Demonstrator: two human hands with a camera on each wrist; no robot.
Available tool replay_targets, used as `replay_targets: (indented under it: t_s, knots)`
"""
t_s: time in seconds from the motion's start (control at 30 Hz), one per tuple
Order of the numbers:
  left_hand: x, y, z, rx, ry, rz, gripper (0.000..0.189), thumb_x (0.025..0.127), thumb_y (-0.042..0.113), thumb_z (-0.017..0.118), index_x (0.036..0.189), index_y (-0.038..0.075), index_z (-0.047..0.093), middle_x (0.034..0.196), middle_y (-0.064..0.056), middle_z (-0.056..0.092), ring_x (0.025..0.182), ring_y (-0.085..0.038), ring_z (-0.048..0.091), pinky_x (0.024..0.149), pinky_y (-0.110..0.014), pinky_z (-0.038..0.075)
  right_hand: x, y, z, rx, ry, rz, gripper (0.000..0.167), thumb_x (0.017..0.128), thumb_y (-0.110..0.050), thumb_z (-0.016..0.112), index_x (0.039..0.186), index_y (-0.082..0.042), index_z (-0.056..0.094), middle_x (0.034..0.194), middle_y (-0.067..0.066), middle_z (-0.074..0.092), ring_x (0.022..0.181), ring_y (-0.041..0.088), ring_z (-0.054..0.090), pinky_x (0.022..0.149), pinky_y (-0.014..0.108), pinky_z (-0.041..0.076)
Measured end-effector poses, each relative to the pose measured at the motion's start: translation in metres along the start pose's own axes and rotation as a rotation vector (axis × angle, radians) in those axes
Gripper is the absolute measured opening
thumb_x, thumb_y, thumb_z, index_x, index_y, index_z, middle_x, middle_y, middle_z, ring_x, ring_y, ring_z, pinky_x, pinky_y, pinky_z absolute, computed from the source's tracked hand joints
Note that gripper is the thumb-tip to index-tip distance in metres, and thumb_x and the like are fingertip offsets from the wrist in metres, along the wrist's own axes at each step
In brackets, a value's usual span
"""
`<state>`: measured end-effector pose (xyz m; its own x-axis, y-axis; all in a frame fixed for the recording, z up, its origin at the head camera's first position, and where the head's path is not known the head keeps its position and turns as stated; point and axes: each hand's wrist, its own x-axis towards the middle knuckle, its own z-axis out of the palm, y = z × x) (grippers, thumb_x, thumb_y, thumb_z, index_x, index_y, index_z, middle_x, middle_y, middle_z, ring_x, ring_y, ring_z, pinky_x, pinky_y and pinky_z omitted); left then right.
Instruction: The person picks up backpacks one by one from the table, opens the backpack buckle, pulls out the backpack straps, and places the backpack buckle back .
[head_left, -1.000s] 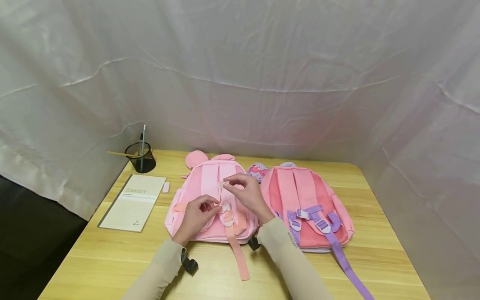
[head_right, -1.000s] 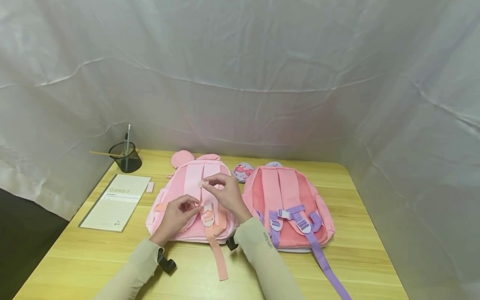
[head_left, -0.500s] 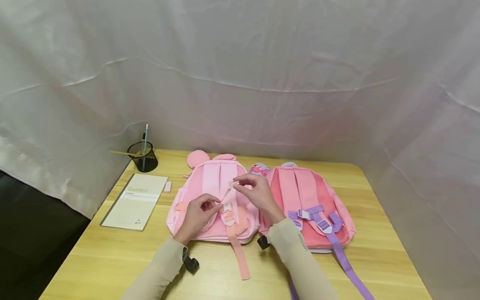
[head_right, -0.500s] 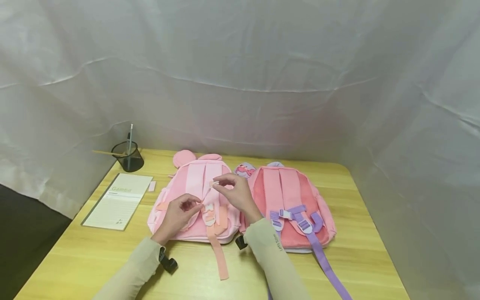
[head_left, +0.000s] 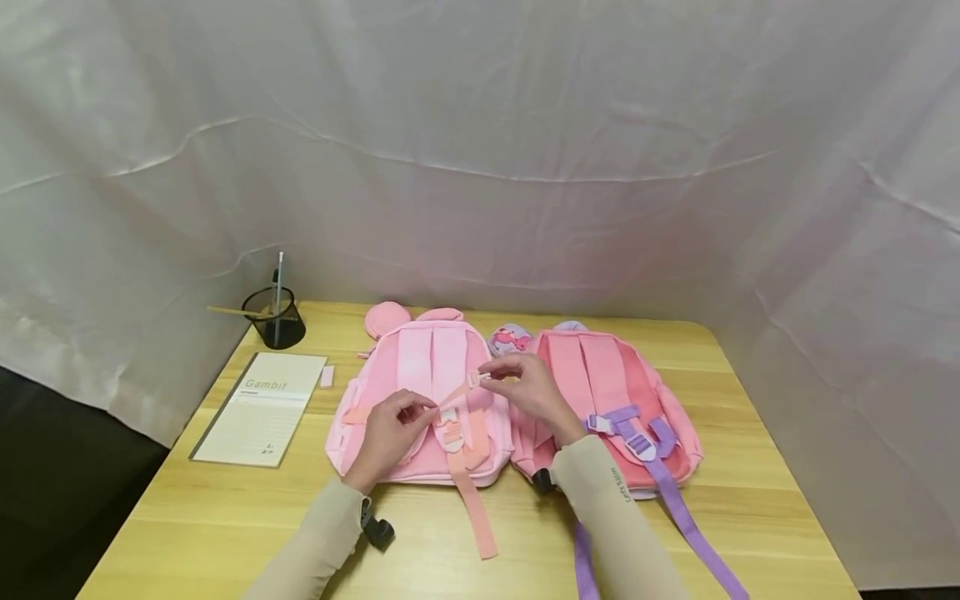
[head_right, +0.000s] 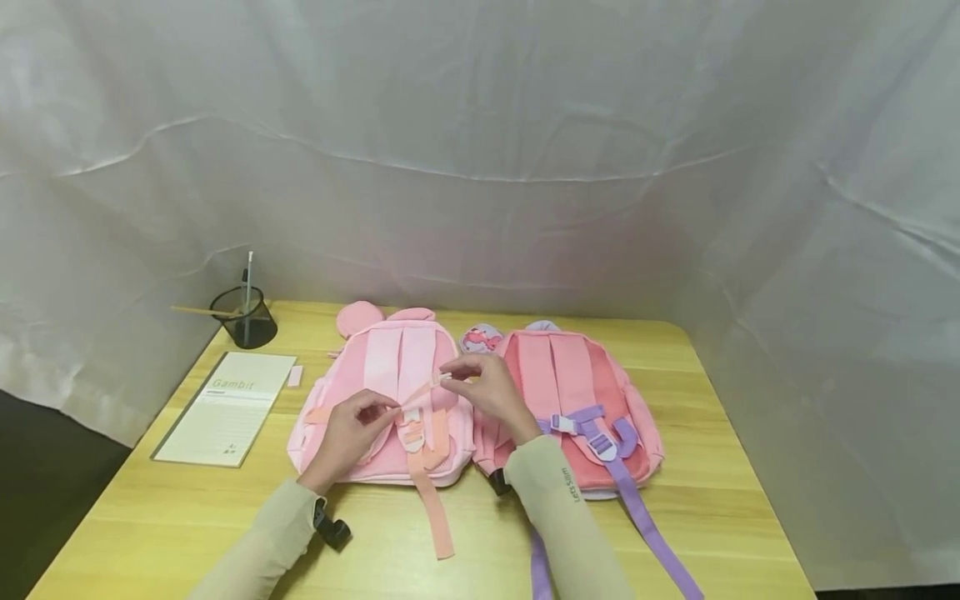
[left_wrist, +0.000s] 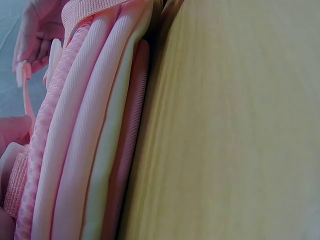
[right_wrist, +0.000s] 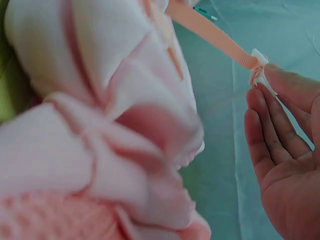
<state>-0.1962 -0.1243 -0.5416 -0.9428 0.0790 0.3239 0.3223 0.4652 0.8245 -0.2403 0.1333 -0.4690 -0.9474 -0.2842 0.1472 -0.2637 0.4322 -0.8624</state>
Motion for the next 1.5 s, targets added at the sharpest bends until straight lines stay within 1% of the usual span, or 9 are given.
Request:
replay_targets:
  t_s: [0.1,0.23,0.4,0.57,0.67,0.73,0.9,1.2,1.5]
  knots:
    - [0.000,0.000,0.000,0.013,-0.009,0.001,0.006,0.089,0.023,0.083,0.093,0.021,0.079,0.079,0.008,0.062,0.072,-0.011,0.054,0.066,-0.023,0.046,0.000,0.006,-0.001,-0.005,-0.011,0.017,0.020,0.090,-0.013,0.081,0.109,-0.010,0.081,0.105,0.005,0.077,0.098,0.019,0.069,0.088,0.035,0.058]
    - [0.001,0.001,0.000,0.031,-0.017,0.006,0.007,0.090,0.024,0.083,0.093,0.018,0.080,0.078,0.009,0.062,0.072,-0.011,0.054,0.066,-0.023,0.045,-0.001,0.015,-0.001,-0.020,-0.010,0.045,0.019,0.089,-0.012,0.082,0.108,-0.013,0.081,0.105,0.003,0.077,0.097,0.017,0.069,0.092,0.038,0.057]
    - [0.002,0.001,0.001,0.055,-0.013,0.020,0.006,0.090,0.024,0.083,0.091,0.020,0.080,0.077,0.010,0.061,0.072,-0.011,0.054,0.066,-0.024,0.045,-0.002,0.023,-0.003,-0.036,-0.031,0.040,0.019,0.089,-0.012,0.082,0.108,-0.014,0.081,0.106,0.003,0.077,0.097,0.016,0.069,0.093,0.039,0.057]
    - [0.002,-0.002,0.002,0.080,-0.026,0.008,0.004,0.089,0.021,0.083,0.092,0.022,0.080,0.077,0.011,0.061,0.074,-0.011,0.054,0.067,-0.024,0.045,-0.002,0.027,-0.005,-0.057,-0.060,0.006,0.019,0.089,-0.011,0.081,0.109,-0.012,0.080,0.103,0.004,0.078,0.093,0.016,0.068,0.086,0.033,0.057]
    - [0.002,-0.002,0.002,0.092,-0.029,0.001,0.006,0.089,0.020,0.084,0.091,0.024,0.080,0.077,0.011,0.061,0.074,-0.011,0.054,0.067,-0.024,0.045,-0.003,0.031,-0.005,-0.062,-0.076,0.005,0.019,0.090,-0.010,0.081,0.108,-0.011,0.079,0.101,0.005,0.077,0.089,0.014,0.067,0.082,0.028,0.056]
    - [0.002,-0.001,0.002,0.095,-0.028,0.000,0.008,0.088,0.019,0.084,0.090,0.026,0.080,0.077,0.011,0.061,0.074,-0.011,0.054,0.067,-0.024,0.045,-0.003,0.033,-0.005,-0.055,-0.085,0.021,0.018,0.089,-0.010,0.081,0.108,-0.010,0.079,0.101,0.005,0.077,0.088,0.013,0.067,0.081,0.027,0.056]
    - [0.002,0.000,0.002,0.098,-0.024,0.006,0.012,0.088,0.017,0.084,0.090,0.028,0.079,0.077,0.010,0.060,0.074,-0.011,0.053,0.067,-0.025,0.045,-0.004,0.033,-0.004,-0.030,-0.087,0.072,0.017,0.089,-0.008,0.080,0.106,-0.010,0.079,0.099,0.005,0.077,0.085,0.013,0.069,0.078,0.029,0.057]
    - [0.001,0.000,0.003,0.100,-0.032,-0.014,0.012,0.088,0.017,0.084,0.090,0.027,0.079,0.078,0.010,0.062,0.075,-0.011,0.055,0.068,-0.025,0.046,-0.006,0.034,0.001,-0.045,-0.075,0.115,0.018,0.089,-0.007,0.080,0.107,-0.012,0.078,0.095,0.003,0.075,0.083,0.012,0.068,0.076,0.027,0.057]
    - [0.002,0.000,0.002,0.101,-0.037,-0.011,0.011,0.088,0.018,0.084,0.090,0.027,0.079,0.079,0.010,0.062,0.076,-0.012,0.055,0.068,-0.025,0.046,-0.005,0.038,0.003,-0.057,-0.065,0.091,0.022,0.090,-0.006,0.079,0.111,-0.011,0.078,0.099,0.004,0.075,0.085,0.012,0.067,0.079,0.028,0.057]
